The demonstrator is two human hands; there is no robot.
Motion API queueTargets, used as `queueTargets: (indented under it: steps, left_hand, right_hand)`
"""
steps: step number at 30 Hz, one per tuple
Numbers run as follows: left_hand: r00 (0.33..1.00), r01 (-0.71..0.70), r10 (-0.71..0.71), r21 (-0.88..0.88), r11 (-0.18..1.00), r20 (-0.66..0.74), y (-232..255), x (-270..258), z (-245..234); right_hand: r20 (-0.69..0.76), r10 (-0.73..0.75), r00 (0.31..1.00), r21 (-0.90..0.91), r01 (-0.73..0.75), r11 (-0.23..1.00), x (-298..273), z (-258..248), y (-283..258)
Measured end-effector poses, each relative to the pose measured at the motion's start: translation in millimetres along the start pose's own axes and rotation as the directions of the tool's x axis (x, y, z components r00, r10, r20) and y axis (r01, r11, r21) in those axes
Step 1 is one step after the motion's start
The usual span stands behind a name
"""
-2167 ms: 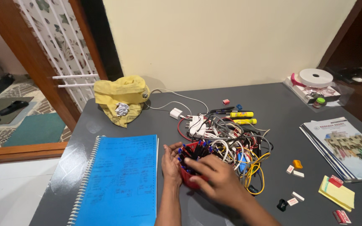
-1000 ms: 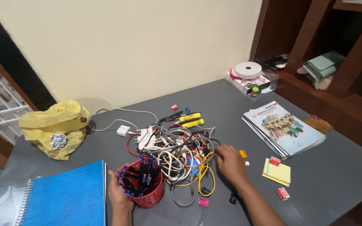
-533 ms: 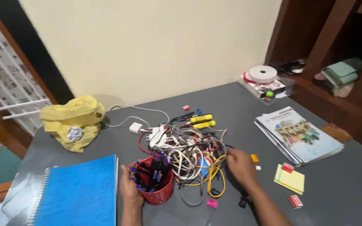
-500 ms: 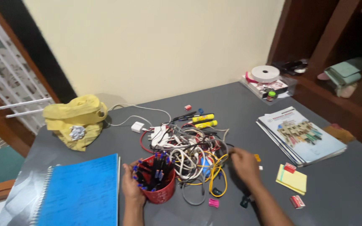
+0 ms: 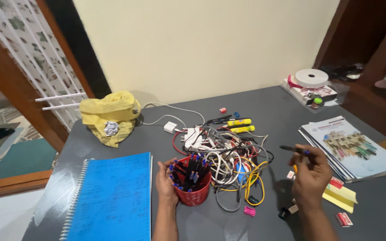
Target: The person empties paper scraps from a small basket and gathers pens from around the desk, placing them into the basket.
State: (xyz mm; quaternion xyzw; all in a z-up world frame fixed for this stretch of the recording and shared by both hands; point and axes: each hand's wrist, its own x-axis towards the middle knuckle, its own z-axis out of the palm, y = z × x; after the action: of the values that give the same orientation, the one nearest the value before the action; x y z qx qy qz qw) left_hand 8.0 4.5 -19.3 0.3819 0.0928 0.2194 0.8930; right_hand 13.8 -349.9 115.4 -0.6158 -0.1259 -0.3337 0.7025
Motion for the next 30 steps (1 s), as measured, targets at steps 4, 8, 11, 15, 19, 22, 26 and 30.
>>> queueTargets:
  steps: [4,8,11,15,19,22,26,30]
  left_hand:
    - [1.000,-0.001,0.001,-0.012,1.000,-0.005,-1.6,2.0,-1.0]
    - [1.000,-0.002,0.003,-0.033,0.999,0.019,-3.1,3.4,-4.3]
    - [1.000,0.010,-0.009,-0.040,0.999,0.016,-3.4,3.7,-4.3]
    - [0.999,-0.011,0.013,-0.058,0.998,0.035,-3.3,5.6,-3.1]
    - [1.000,0.003,-0.002,-0.054,0.999,0.018,-0.8,3.3,-0.7]
    - [1.000,0.012,-0.012,-0.056,0.998,0.007,-0.9,3.1,-0.9]
    - [1.000,-0.002,0.003,-0.060,0.998,0.017,-2.1,3.2,-1.8]
    - [1.000,-0.016,0.016,-0.031,0.999,0.011,-0.1,2.0,-0.6]
  right_hand:
    - [0.200,-0.069,0.977,0.003,0.070,0.998,-17.0,40.6,-32.9]
    - [0.450,0.057,0.891,0.184,-0.155,0.971,-37.3,89.8,-38.4]
    - [0.569,0.074,0.819,0.081,-0.146,0.986,-46.5,123.0,-39.1]
    - [0.767,0.132,0.628,-0.169,0.000,0.986,-49.5,142.4,-44.6]
    - [0.845,0.160,0.510,-0.251,0.115,0.961,-55.3,137.3,-47.6]
    - [0.893,0.045,0.447,-0.203,0.314,0.927,-58.2,130.7,-48.0]
    - [0.904,-0.181,0.389,-0.033,0.483,0.875,-58.4,128.6,-48.9]
    - [0.890,-0.149,0.431,-0.049,0.415,0.908,-56.4,126.8,-47.7]
